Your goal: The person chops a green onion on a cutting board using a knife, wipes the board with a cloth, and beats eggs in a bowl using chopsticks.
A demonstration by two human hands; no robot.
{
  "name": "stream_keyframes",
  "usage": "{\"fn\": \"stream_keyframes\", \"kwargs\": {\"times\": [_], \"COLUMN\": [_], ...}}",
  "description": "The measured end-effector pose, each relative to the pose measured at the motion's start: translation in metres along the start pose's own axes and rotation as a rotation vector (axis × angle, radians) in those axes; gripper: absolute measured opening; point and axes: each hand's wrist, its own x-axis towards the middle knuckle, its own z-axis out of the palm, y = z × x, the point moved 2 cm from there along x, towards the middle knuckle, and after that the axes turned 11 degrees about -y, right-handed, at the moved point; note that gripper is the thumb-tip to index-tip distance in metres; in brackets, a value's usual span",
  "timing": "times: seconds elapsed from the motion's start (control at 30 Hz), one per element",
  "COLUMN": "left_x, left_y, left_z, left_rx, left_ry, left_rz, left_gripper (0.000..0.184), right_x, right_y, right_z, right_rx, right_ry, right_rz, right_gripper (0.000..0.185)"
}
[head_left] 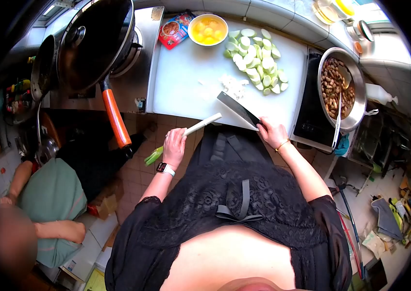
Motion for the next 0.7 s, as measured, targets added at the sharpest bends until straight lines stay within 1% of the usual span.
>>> {"fn": "stream_keyframes", "kwargs": {"times": [0.1, 0.17, 0.23, 0.3, 0.47, 0.57, 0.63, 0.7], "left_x": [0.002, 0.001, -0.004, -0.011, -0.017, -0.007, 0.009, 0.03], "left_y": [-0.004, -0.011, -0.015, -0.022, -0.025, -0.023, -0.017, -0.012], "left_z": [0.001, -0.001, -0.004, -0.004, -0.007, -0.009, -0.009, -0.005], "left_rx": [0.014, 0.02, 0.026, 0.052, 0.057, 0.063, 0.057, 0.049], "left_ry": [-0.005, 0.013, 0.019, -0.026, -0.054, -0.036, -0.025, -0.015], "left_rz": [0.009, -0.007, -0.005, -0.005, -0.011, 0.006, 0.068, 0.128], "left_gripper": [0.027, 0.027, 0.028, 0.029, 0.03, 0.031, 0.032, 0.033], "right_x": [0.008, 0.015, 0.023, 0.034, 0.055, 0.053, 0.046, 0.037], "right_y": [-0.004, -0.01, -0.023, -0.038, -0.046, -0.031, -0.021, -0.022], "right_z": [-0.005, -0.01, -0.013, -0.008, 0.013, 0.008, -0.002, -0.016], "right_rx": [-0.014, -0.004, -0.02, -0.051, -0.075, -0.064, -0.003, 0.009], "right_ry": [-0.004, 0.088, 0.058, 0.004, -0.109, 0.065, 0.143, 0.145], "right_rz": [0.024, 0.007, -0.004, -0.135, -0.11, 0.018, 0.085, 0.097], "right_gripper": [0.019, 0.021, 0.021, 0.022, 0.02, 0.022, 0.022, 0.023]}}
